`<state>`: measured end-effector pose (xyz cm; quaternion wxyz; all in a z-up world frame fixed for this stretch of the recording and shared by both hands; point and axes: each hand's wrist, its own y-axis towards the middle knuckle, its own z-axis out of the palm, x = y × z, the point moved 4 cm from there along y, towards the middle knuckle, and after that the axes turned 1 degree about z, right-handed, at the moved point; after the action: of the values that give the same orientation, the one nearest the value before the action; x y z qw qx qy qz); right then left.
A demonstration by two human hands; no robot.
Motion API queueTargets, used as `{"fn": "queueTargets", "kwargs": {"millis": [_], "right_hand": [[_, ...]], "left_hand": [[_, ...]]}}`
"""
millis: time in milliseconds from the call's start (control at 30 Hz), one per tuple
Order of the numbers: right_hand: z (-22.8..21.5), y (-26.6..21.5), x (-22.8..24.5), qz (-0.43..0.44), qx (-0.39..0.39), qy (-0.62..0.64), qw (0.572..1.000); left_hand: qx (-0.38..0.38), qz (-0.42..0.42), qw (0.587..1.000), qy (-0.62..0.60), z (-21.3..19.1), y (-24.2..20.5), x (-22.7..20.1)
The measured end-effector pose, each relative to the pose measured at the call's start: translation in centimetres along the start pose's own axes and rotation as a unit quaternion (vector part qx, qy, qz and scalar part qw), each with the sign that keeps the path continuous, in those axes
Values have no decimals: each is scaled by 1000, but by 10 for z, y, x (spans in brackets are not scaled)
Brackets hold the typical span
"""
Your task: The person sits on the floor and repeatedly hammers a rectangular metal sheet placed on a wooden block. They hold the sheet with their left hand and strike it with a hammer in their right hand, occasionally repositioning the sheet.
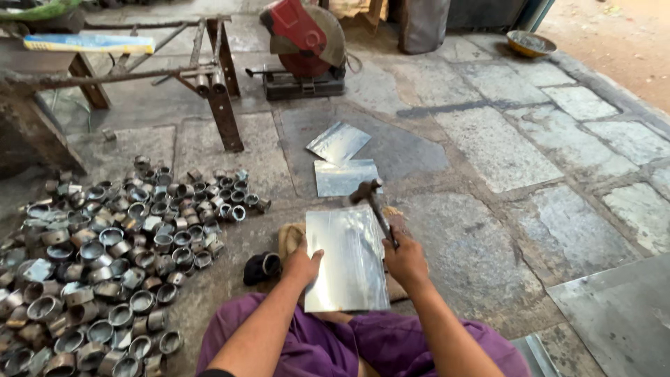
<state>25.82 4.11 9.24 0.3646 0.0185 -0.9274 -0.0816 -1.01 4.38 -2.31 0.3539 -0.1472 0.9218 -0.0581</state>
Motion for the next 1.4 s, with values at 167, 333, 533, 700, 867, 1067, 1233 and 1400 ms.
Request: {"fn": "queueTargets", "kwargs": {"millis": [167,333,533,700,867,1067,1233,1400], "right_hand": [[3,9,-2,-77,-72,58,993],[5,29,-17,32,82,-163,983],[14,16,-20,35,43,-38,998],[9,26,-72,14,-15,-23,1000],[-11,-18,-120,104,39,-30,993],[2,-32,-166,292,120,249,915],[11,-20,-179,293,63,386,873],[-25,-21,-148,193,-57,318,927]], "left_hand": [[9,-14,1000,-27,-3,-5,3],[-3,-12,1000,-18,-15,-11,-10],[-17,15,998,-65,-17,-9,-9],[-40,37,995,-88,-6,14,17],[44,-35,914,-401,-2,34,32],[-64,168,872,-455,-62,9,-34],[-124,286,911,-269,-92,-1,-57],[-106,354,928,53,-49,34,-9]]}}
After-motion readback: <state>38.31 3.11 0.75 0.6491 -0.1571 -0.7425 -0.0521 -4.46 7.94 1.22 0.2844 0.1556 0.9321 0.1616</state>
